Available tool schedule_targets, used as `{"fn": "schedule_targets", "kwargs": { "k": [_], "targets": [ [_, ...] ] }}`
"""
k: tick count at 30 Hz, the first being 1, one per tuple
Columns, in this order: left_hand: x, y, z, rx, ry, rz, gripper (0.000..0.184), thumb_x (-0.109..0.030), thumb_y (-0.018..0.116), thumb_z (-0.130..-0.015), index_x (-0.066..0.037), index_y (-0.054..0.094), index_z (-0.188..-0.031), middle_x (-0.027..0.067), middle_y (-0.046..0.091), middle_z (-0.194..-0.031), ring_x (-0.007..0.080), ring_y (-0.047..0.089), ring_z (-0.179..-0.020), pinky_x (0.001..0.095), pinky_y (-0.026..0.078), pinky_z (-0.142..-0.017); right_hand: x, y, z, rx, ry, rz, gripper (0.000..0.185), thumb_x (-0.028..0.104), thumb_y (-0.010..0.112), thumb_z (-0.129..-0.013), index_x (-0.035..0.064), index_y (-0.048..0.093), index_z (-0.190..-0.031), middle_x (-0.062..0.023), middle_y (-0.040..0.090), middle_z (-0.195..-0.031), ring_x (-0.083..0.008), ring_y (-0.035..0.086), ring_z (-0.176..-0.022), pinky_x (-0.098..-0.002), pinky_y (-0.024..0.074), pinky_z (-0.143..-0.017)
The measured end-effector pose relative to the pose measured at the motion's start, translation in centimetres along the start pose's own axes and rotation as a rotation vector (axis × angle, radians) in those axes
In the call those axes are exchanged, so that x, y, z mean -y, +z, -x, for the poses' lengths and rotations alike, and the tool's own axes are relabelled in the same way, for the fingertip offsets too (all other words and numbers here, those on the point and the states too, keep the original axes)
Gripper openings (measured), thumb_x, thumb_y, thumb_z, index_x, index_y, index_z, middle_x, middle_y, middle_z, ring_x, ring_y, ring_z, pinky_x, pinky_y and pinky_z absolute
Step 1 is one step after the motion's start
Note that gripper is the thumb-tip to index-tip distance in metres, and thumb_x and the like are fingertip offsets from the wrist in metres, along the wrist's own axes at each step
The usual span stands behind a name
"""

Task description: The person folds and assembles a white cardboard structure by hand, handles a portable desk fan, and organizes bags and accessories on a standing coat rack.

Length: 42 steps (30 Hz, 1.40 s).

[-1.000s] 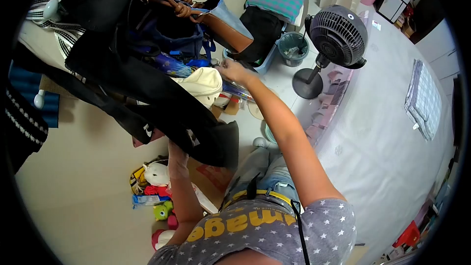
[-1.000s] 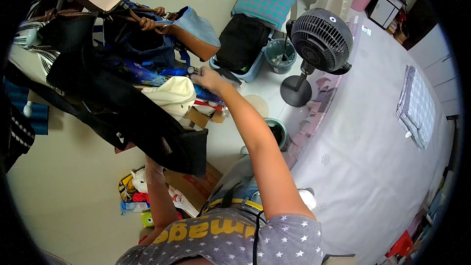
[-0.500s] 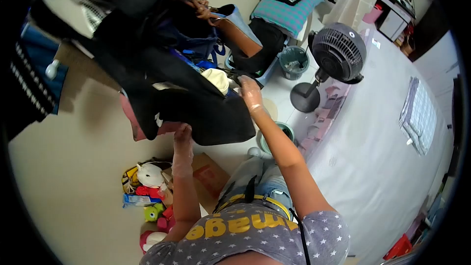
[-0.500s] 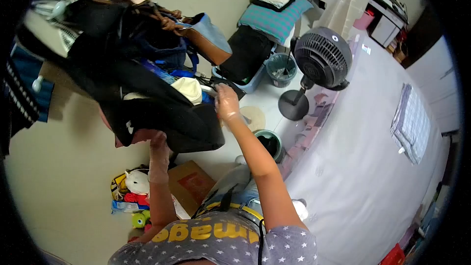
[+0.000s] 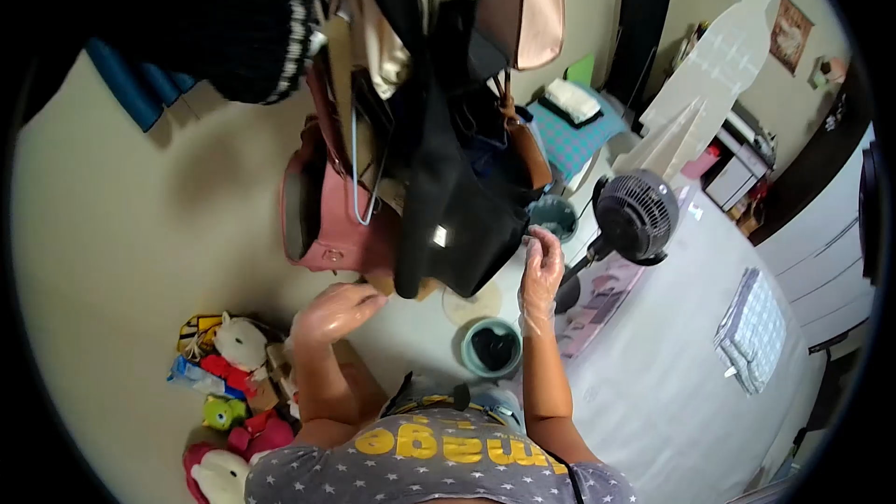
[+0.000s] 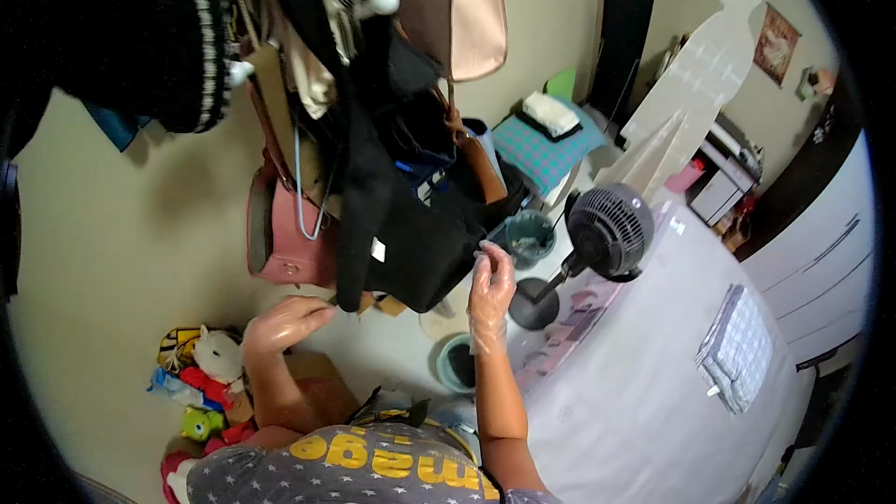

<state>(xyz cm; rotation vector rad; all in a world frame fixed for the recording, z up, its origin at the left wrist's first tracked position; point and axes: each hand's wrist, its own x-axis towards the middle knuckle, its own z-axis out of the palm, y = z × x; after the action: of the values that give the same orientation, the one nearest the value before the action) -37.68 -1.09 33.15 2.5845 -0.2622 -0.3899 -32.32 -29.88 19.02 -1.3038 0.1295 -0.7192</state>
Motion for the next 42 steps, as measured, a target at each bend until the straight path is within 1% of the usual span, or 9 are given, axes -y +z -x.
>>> {"fn": "schedule_targets", "kwargs": {
  "k": [6,10,16,24,28,31,36,39,42],
  "targets": [
    [-4.5,-8.7,2.7,-0.463,0.517,0.259,0.022,-0.012,0.056,-0.087,0.001,0.062,-0.104,0.0149,0.065,-0.099,0.0242,0.060,-0.092,0.0346,0.045,-0.085,13.3,5.5,-1.9,0.111,-0.586,0.305,0.017,0.002,0.054,-0.083,0.0001,0.059,-0.099,-0.0144,0.060,-0.090,-0.0272,0.059,-0.081,-0.0336,0.0467,-0.077],
    [-7.2,-13.4,1.8,-1.042,1.045,-0.259,0.038,-0.010,0.057,-0.083,-0.007,0.055,-0.120,0.0146,0.056,-0.121,0.0343,0.050,-0.113,0.0439,0.039,-0.098,22.8,11.1,-4.6,0.160,-0.885,0.345,0.020,0.003,0.061,-0.081,-0.0003,0.057,-0.101,-0.0169,0.059,-0.094,-0.0296,0.059,-0.082,-0.0345,0.0469,-0.075],
    [-11.4,-16.6,-0.1,-1.369,0.900,-0.637,0.049,-0.017,0.069,-0.073,-0.021,0.056,-0.121,0.0074,0.035,-0.143,0.0312,0.025,-0.134,0.0559,0.026,-0.105,29.1,19.4,-9.1,0.053,-0.872,0.671,0.036,0.022,0.067,-0.080,-0.0009,0.057,-0.106,-0.0174,0.064,-0.087,-0.0284,0.062,-0.080,-0.0357,0.0489,-0.072],
    [-10.0,-18.3,-2.1,-1.340,0.965,-0.564,0.058,-0.018,0.070,-0.074,-0.024,0.051,-0.128,0.0098,0.032,-0.145,0.0347,0.026,-0.133,0.0531,0.024,-0.108,31.7,20.9,-10.3,-0.007,-0.602,0.812,0.045,0.033,0.069,-0.077,-0.0049,0.061,-0.099,-0.0221,0.062,-0.094,-0.0310,0.062,-0.089,-0.0360,0.0486,-0.077],
    [-10.4,-18.0,-2.9,-1.361,0.995,-0.507,0.057,-0.017,0.070,-0.074,-0.023,0.052,-0.128,0.0112,0.032,-0.144,0.0365,0.027,-0.132,0.0527,0.024,-0.108,29.2,20.5,-14.3,0.387,-0.407,0.481,0.041,0.023,0.066,-0.083,-0.0070,0.057,-0.111,-0.0171,0.063,-0.096,-0.0219,0.060,-0.086,-0.0303,0.0479,-0.078],
    [-10.6,-17.9,-3.4,-1.383,0.990,-0.500,0.055,-0.019,0.069,-0.075,-0.022,0.052,-0.127,0.0119,0.033,-0.144,0.0369,0.027,-0.132,0.0521,0.023,-0.108,30.8,20.0,-13.8,0.385,-0.437,0.229,0.032,0.016,0.063,-0.085,-0.0064,0.059,-0.108,-0.0144,0.064,-0.096,-0.0160,0.059,-0.085,-0.0272,0.0472,-0.077],
    [-10.5,-17.4,-3.2,-1.432,0.935,-0.490,0.049,-0.021,0.069,-0.077,-0.018,0.054,-0.124,0.0130,0.035,-0.141,0.0376,0.028,-0.131,0.0509,0.025,-0.107,30.2,18.9,-15.3,0.389,-0.547,0.572,0.036,0.028,0.060,-0.089,-0.0046,0.060,-0.102,-0.0069,0.060,-0.080,-0.0113,0.055,-0.072,-0.0236,0.0450,-0.066],
    [-10.8,-16.8,-3.3,-1.505,0.904,-0.430,0.044,-0.027,0.068,-0.079,-0.012,0.054,-0.119,0.0152,0.035,-0.139,0.0396,0.029,-0.129,0.0510,0.027,-0.105,30.2,17.9,-14.8,0.355,-0.502,0.317,0.030,0.029,0.052,-0.091,0.0031,0.065,-0.100,-0.0169,0.064,-0.076,-0.0225,0.062,-0.071,-0.0354,0.0471,-0.067],
    [-10.9,-16.4,-3.5,-1.536,0.884,-0.427,0.048,-0.028,0.069,-0.079,-0.011,0.051,-0.121,0.0168,0.034,-0.138,0.0404,0.030,-0.128,0.0511,0.028,-0.104,30.0,16.9,-15.8,0.039,-0.924,0.320,0.017,0.014,0.059,-0.086,0.0017,0.065,-0.096,-0.0127,0.064,-0.075,-0.0208,0.060,-0.064,-0.0324,0.0481,-0.062]
  ]
}}
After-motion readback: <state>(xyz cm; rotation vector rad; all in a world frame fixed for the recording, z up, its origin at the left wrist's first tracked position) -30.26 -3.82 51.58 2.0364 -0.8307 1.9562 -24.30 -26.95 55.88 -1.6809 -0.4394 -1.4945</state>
